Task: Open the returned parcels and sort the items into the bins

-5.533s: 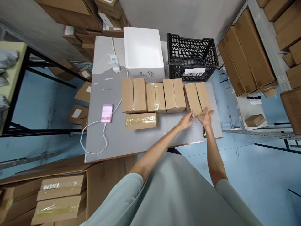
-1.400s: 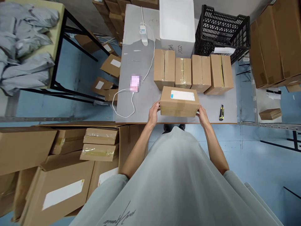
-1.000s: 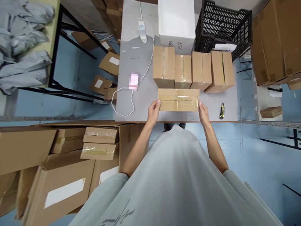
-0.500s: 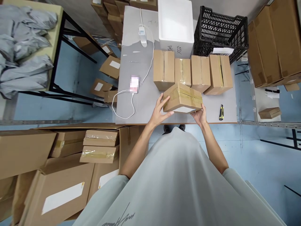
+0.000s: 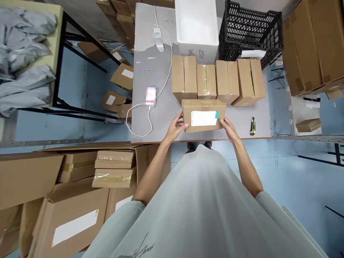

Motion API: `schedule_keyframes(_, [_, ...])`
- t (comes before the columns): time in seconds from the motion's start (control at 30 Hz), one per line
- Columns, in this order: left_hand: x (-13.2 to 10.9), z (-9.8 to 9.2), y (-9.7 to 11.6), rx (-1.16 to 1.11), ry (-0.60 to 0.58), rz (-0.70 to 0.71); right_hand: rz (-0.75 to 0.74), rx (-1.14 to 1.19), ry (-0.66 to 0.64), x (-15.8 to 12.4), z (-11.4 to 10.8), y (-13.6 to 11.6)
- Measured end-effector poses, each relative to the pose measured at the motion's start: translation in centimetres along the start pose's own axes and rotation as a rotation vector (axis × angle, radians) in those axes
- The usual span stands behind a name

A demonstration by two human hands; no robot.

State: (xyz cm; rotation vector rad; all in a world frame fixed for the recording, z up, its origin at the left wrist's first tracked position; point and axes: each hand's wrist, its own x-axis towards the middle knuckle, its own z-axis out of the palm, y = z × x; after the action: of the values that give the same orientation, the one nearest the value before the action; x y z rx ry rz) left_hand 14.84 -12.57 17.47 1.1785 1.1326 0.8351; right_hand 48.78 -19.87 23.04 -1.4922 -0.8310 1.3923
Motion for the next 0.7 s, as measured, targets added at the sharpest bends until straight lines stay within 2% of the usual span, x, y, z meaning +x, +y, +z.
schedule_keyframes(0.2, [0.7,0.7,-0.6,-0.098,0.113,-0.113,0.015,0.065,0.018,0.4,1.6,1.0])
schedule_keyframes(0.3, [0.9,0.5,-1.0,-0.133,0.095,-0.163,0.061,0.051,0.042,0.7,1.8,2.1])
schedule_keyframes(0.4, [1.1,0.2,-1.0,-0.14,0.041,-0.139,0.114,0.054,0.053,1.1,1.7,3.3])
schedule_keyframes(0.53, [1.5,0.2,-0.3,-0.124,0.06,-0.165,0.161,0.084,0.046,1.6,1.8,4.4])
schedule_keyframes(0.7, [1.3,0.1,0.5,-0.036,0.08,-0.156,0.129,0.004,0.02,1.1,1.8,3.8])
